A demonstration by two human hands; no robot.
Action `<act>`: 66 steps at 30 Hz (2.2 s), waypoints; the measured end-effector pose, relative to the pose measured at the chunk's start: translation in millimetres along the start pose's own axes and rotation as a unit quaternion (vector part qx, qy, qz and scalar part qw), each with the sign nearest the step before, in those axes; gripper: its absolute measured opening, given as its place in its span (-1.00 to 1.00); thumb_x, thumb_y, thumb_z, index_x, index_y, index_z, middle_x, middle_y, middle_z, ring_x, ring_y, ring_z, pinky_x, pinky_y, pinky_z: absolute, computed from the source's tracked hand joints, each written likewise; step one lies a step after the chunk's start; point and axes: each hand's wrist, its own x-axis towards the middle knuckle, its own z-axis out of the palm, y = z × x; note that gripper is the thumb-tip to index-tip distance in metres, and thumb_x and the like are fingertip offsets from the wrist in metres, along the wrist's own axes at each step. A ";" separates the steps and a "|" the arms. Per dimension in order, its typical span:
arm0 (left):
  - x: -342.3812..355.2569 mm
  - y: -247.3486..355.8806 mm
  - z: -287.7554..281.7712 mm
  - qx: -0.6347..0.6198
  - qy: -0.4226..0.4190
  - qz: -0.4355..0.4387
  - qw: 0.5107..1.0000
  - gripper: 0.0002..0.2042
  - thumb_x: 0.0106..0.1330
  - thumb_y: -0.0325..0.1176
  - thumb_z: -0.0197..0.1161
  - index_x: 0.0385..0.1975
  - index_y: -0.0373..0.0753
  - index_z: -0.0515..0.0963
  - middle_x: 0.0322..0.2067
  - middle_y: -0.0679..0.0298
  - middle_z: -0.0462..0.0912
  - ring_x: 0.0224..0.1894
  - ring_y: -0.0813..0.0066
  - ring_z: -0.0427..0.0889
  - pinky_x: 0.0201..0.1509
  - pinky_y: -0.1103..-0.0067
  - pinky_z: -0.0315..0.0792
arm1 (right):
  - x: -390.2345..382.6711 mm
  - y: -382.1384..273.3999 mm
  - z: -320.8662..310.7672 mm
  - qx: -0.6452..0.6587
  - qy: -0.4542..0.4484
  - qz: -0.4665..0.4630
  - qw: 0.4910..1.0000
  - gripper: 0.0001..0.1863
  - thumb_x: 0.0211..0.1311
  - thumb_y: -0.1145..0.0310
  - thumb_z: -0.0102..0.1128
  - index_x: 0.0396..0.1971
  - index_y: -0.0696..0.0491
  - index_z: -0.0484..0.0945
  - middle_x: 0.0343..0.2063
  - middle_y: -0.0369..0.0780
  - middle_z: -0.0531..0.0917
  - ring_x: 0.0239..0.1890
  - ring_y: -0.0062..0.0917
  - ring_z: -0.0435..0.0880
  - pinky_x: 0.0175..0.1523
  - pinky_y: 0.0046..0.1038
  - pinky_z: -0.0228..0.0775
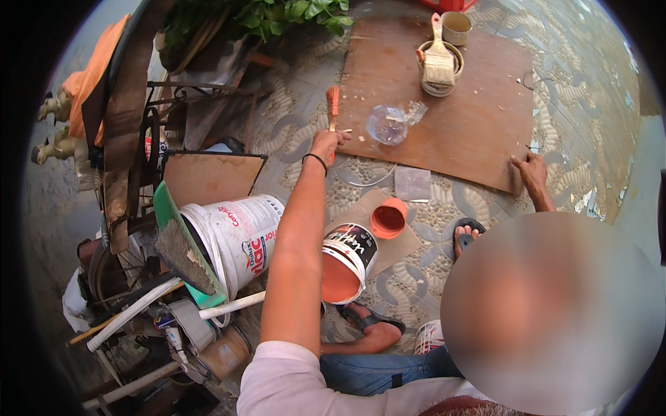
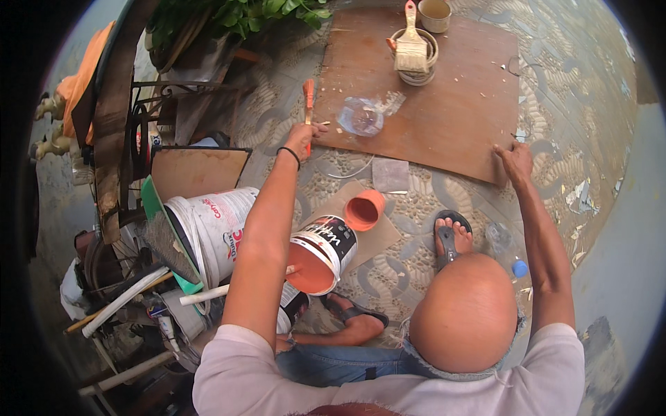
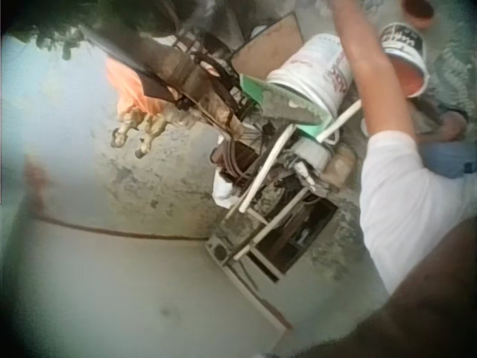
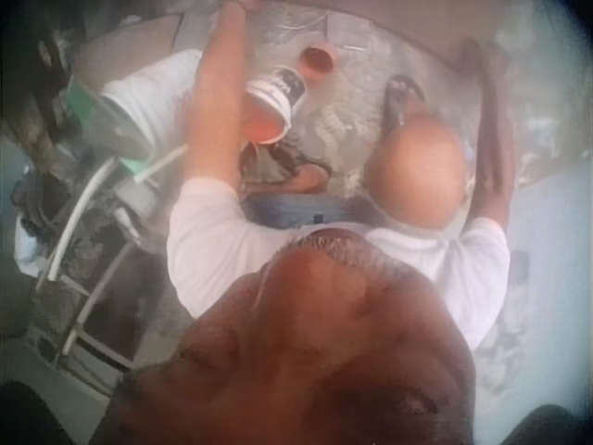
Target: The person sits on the floor and stirs orange paint in a bucket using a wooden stick. They occasionally dip a paintbrush into the bucket and handle a plastic bottle, but the primary action is mixing the paint.
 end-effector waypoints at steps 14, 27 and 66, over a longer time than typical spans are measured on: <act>18.8 -54.3 -127.1 0.031 0.154 -0.054 0.986 -0.74 0.05 -0.52 0.30 -0.25 -0.50 0.67 -0.34 0.11 0.65 -0.20 0.31 0.60 -0.05 0.41 0.41 | -6.9 -110.4 78.1 0.033 -0.165 -0.103 0.980 -0.49 0.01 0.02 0.48 -0.63 0.26 0.64 -0.66 0.00 0.64 -0.54 -0.26 0.68 -0.34 -0.18 0.46; -47.5 16.3 -128.7 -0.037 0.129 0.000 0.991 -0.67 -0.09 -0.60 0.11 -0.36 -0.38 0.78 -0.26 0.05 0.71 0.01 0.19 0.60 0.20 0.42 0.33 | -57.6 -184.3 139.5 0.041 -0.223 -0.065 0.972 -0.46 -0.02 0.04 0.54 -0.48 0.33 0.68 -0.51 0.06 0.73 -0.39 -0.14 0.77 -0.21 -0.18 0.55; -483.0 28.5 -39.6 -0.435 0.053 0.064 0.896 -0.80 0.12 -0.73 -0.02 -0.44 -0.34 0.55 0.24 -0.15 0.48 0.40 -0.02 0.40 0.26 -0.19 0.50 | -94.2 -372.7 223.1 0.119 -0.191 -0.282 0.933 -0.35 0.11 0.02 0.53 0.05 0.19 0.55 0.01 0.04 0.59 0.12 -0.05 0.61 0.19 -0.14 0.50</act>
